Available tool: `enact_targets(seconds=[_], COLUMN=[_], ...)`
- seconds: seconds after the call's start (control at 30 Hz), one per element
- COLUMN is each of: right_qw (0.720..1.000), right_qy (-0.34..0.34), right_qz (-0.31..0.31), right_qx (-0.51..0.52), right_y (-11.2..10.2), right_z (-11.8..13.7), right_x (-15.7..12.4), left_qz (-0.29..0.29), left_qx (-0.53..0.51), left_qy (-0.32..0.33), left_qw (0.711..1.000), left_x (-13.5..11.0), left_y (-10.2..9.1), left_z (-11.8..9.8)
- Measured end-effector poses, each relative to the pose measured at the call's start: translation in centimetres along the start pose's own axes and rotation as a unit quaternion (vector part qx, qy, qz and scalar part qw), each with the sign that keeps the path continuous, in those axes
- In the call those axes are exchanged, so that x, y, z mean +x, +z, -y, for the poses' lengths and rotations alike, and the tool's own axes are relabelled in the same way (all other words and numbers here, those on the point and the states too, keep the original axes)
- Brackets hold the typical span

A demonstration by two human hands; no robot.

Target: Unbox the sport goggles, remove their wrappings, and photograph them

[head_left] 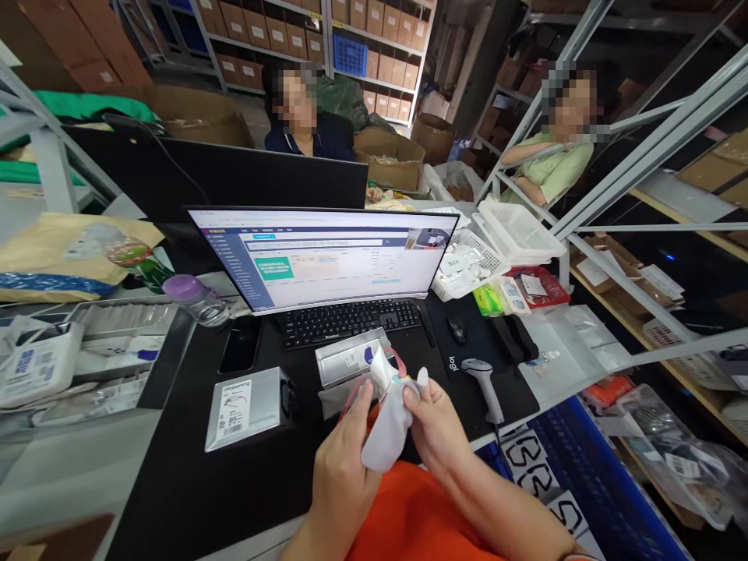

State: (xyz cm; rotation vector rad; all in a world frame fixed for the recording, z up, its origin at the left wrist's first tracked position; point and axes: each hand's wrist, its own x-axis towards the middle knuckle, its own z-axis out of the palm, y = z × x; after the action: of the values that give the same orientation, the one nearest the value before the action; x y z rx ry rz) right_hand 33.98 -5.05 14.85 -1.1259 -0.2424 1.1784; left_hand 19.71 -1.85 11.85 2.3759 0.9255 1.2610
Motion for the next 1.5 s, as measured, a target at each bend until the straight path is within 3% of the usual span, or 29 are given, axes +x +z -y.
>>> enact_targets(seconds=[0.1,0.2,0.33,0.43,0.5,0.57,0.63,0.73,0.8,0.87,0.97,1.1,1.2,1.33,1.4,1.5], right_qw=[0.988,0.969,0.993,1.0,0.999,0.999,0.988,0.941,0.926,0.95,0.994,0.998,1.0,0.97,0.961,0.986], right_qy=[-0.112,-0.172,-0.066,0.019,0.033,-0.007,-0.097,-0.23,-0.256,-0.198,-0.052,0.053,-0.006,-0.148,-0.151,-0.092], right_qz=[-0.016,-0.022,0.018,0.017,0.007,-0.007,-0.013,-0.011,-0.013,0.01,0.046,0.038,-0.009,-0.031,-0.022,0.004], right_qx=[-0.108,-0.178,-0.099,-0.015,-0.005,-0.034,-0.116,-0.249,-0.275,-0.24,-0.089,0.022,-0.006,-0.189,-0.231,-0.137], right_y=[-0.5,-0.7,-0.6,-0.4,-0.3,-0.2,-0.2,-0.3,-0.4,-0.5,-0.5,0.0,0.5,0.6,0.5,0.7], right_z=[-2.6,-3.1,0.0,2.5,2.9,2.0,0.2,-2.1,-2.4,-1.6,0.8,2.9,1.6,-1.5,-2.0,-0.7], right_x=[-2.1,-3.0,-1.3,0.4,0.8,0.2,-1.0,-3.0,-3.4,-2.9,-0.9,1.1,0.5,-1.8,-2.2,-1.0], left_qz=[-0.005,0.003,0.05,0.062,0.052,0.042,0.029,0.012,0.012,0.017,0.043,0.065,0.043,0.017,0.022,0.039], left_qx=[-0.004,-0.031,-0.112,-0.144,-0.131,-0.109,-0.085,-0.066,-0.071,-0.082,-0.099,-0.082,-0.045,-0.034,-0.031,-0.03], left_qy=[-0.024,-0.069,-0.136,-0.118,-0.102,-0.094,-0.104,-0.149,-0.168,-0.16,-0.114,-0.052,-0.031,-0.052,-0.069,-0.063], left_qw=[1.0,0.997,0.983,0.981,0.985,0.989,0.99,0.987,0.983,0.984,0.988,0.993,0.998,0.998,0.997,0.997], left_x=[0.1,-0.2,-0.6,-0.6,-0.5,-0.3,-0.2,-0.1,-0.1,0.0,0.3,0.4,0.3,0.2,0.3,0.5], left_y=[0.1,0.6,0.8,0.5,0.3,0.2,0.3,0.7,0.8,0.7,0.3,-0.1,-0.1,0.0,0.0,-0.1], left_z=[0.0,0.2,0.0,-0.3,-0.5,-0.5,-0.4,-0.3,-0.3,-0.2,0.0,0.1,0.2,0.3,0.4,0.5])
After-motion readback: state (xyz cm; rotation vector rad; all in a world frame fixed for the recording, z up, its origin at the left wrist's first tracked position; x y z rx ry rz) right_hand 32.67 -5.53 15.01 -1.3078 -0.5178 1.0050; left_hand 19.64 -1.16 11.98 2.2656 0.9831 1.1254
